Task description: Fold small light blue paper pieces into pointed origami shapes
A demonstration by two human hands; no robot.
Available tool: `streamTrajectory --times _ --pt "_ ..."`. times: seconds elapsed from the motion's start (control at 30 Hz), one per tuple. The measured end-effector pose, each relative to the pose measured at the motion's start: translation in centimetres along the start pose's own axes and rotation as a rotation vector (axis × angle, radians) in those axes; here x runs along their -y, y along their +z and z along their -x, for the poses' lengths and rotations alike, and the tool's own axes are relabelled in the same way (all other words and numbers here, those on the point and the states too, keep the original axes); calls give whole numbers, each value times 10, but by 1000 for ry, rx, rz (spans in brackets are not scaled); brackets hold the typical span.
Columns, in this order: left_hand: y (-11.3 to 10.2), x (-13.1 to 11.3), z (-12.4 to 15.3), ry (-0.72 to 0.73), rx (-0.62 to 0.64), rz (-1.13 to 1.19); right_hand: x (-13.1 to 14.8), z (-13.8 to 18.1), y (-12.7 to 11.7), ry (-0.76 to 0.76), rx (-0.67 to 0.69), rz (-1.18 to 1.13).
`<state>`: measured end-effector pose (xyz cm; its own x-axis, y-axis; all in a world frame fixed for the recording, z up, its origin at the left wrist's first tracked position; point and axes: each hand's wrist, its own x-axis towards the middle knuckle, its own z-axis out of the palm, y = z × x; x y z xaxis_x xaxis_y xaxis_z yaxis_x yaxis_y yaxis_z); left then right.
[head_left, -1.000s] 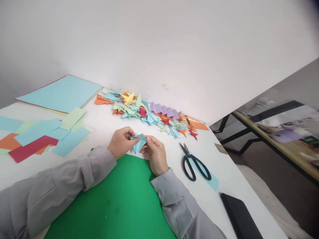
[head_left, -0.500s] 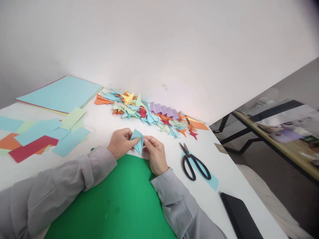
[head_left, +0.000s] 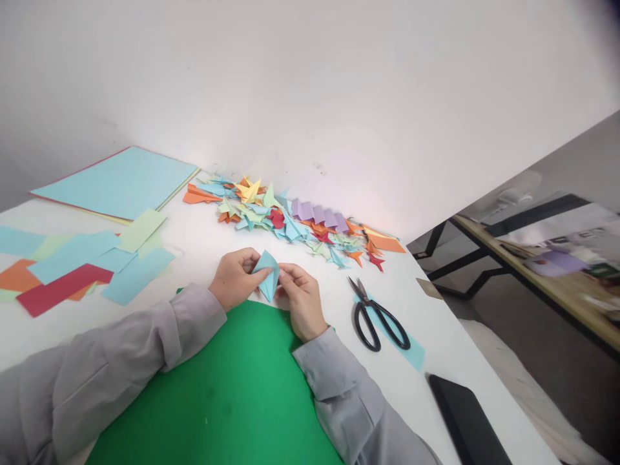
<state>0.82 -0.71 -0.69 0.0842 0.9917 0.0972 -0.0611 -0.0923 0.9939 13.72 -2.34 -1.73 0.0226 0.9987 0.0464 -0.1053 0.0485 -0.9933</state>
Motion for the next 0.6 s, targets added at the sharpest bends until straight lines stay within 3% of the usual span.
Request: streamTrajectory --times 0.6 --pt "-3 -1 0 96 46 -37 2 1 2 -36 28 -49"
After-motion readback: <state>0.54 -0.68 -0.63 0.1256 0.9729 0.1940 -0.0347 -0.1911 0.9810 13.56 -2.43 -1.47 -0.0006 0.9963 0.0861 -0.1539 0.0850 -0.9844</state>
